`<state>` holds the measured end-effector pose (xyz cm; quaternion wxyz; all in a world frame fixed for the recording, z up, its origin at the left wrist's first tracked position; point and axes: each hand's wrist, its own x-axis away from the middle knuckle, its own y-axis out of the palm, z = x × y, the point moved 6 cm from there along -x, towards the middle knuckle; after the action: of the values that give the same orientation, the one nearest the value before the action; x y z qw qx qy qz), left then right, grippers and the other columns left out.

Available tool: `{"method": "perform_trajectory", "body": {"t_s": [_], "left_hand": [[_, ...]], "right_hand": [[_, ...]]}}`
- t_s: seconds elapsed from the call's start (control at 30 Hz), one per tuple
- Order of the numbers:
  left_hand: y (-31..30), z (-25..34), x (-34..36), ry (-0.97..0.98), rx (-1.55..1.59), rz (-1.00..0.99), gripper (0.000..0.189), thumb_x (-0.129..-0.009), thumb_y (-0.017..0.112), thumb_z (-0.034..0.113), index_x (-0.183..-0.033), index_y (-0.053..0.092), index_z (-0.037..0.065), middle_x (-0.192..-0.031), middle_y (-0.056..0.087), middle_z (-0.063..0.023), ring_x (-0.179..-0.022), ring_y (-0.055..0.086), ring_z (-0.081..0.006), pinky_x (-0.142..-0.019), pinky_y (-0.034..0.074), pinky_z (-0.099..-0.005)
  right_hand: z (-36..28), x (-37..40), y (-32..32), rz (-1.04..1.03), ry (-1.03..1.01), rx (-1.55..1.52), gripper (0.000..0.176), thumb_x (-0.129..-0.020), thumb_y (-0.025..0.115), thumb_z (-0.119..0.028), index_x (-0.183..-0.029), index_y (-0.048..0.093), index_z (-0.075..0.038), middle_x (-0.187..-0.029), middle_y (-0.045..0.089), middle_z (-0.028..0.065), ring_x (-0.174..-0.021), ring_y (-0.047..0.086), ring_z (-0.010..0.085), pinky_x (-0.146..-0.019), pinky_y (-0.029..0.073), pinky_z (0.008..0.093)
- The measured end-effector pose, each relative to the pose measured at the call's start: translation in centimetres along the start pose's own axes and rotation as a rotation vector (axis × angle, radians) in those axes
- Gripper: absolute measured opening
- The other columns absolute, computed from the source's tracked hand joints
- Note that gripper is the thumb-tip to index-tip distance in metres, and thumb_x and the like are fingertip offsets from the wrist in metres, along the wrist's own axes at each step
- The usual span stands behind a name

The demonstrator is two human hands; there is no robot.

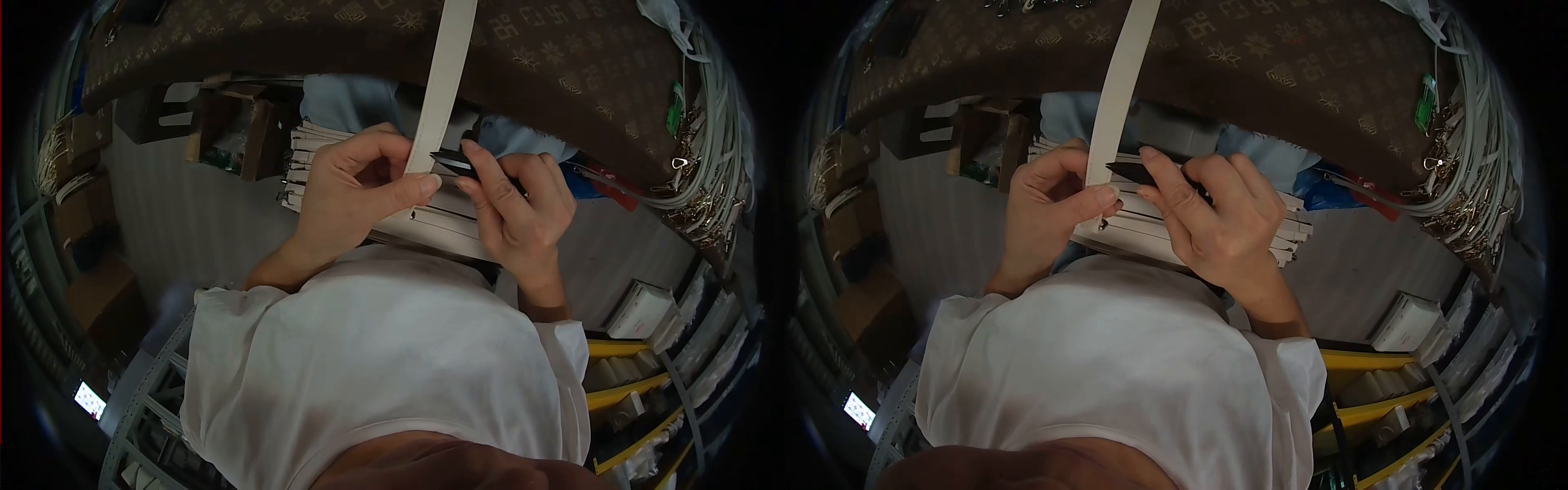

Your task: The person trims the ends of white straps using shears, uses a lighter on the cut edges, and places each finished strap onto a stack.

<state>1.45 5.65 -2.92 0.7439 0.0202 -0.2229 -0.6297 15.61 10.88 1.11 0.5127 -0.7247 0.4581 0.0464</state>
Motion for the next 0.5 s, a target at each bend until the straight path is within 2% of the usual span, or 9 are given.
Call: {"method": "perform_trajectory", "body": {"t_s": [0.13,0.23,0.3,0.33,0.4,0.43,0.5], "left_hand": [[0.0,-0.1,0.0,0.008,0.023,-0.002,0.012,-0.072,0.065,0.0,-0.083,0.06,-0.001,-0.072,0.051,0.0003,-0.064,0.052,-0.0049,-0.057,0.044,-0.0173],[0.0,-0.2,-0.1,0.007,0.019,0.004,0.012,-0.072,0.065,0.0,-0.083,0.06,-0.001,-0.071,0.051,0.0007,-0.062,0.051,-0.0047,-0.056,0.043,-0.0174],[0.3,0.1,0.0,-0.015,0.03,0.011,0.012,-0.072,0.066,0.0,-0.083,0.06,-0.001,-0.072,0.051,0.0009,-0.062,0.05,-0.0044,-0.056,0.042,-0.0173],[0.4,0.1,0.0,-0.037,0.042,0.021,0.012,-0.072,0.066,0.001,-0.083,0.06,-0.001,-0.072,0.05,0.0011,-0.061,0.049,-0.0042,-0.055,0.041,-0.0172],[0.3,-0.2,0.0,-0.035,0.031,0.018,0.013,-0.072,0.066,0.001,-0.084,0.06,0.0,-0.072,0.05,0.0012,-0.061,0.048,-0.004,-0.055,0.041,-0.0172],[0.3,-0.4,-0.1,-0.036,0.019,0.013,0.014,-0.072,0.066,0.001,-0.084,0.06,0.0,-0.072,0.05,0.0012,-0.061,0.048,-0.0038,-0.055,0.04,-0.0172],[0.3,-0.4,-0.1,0.012,-0.023,-0.008,0.015,-0.071,0.067,0.001,-0.085,0.06,0.0,-0.072,0.05,0.0013,-0.063,0.048,-0.0034,-0.054,0.039,-0.017]], "right_hand": [[0.1,0.1,0.0,0.013,-0.013,0.021,0.037,-0.061,0.071,-0.017,-0.097,0.065,-0.013,-0.06,0.042,0.0,-0.05,0.038,0.0136,-0.04,0.031,0.025],[0.1,0.1,0.2,-0.009,-0.014,-0.02,0.036,-0.063,0.07,-0.016,-0.097,0.064,-0.009,-0.062,0.043,0.0022,-0.051,0.039,0.0137,-0.042,0.032,0.0243],[2.0,0.3,0.5,0.039,0.335,-0.305,0.031,-0.065,0.071,-0.014,-0.093,0.063,-0.003,-0.065,0.046,0.0028,-0.055,0.042,0.011,-0.047,0.034,0.0222],[1.7,0.0,0.8,0.039,0.333,-0.305,0.031,-0.065,0.071,-0.014,-0.093,0.063,-0.003,-0.065,0.046,0.0028,-0.055,0.042,0.011,-0.047,0.034,0.0222],[3.1,0.4,1.4,0.315,0.727,-0.873,0.027,-0.067,0.07,-0.013,-0.087,0.061,0.002,-0.069,0.048,0.0027,-0.059,0.042,0.0078,-0.052,0.035,0.0203],[3.1,0.3,1.5,0.317,0.726,-0.871,0.027,-0.067,0.07,-0.013,-0.087,0.061,0.002,-0.069,0.048,0.0027,-0.059,0.042,0.0078,-0.052,0.035,0.0203],[2.2,0.2,3.9,-0.12,0.742,-0.927,0.025,-0.069,0.07,-0.015,-0.083,0.06,0.003,-0.072,0.05,-0.0001,-0.062,0.041,0.0053,-0.055,0.035,0.0193]]}}
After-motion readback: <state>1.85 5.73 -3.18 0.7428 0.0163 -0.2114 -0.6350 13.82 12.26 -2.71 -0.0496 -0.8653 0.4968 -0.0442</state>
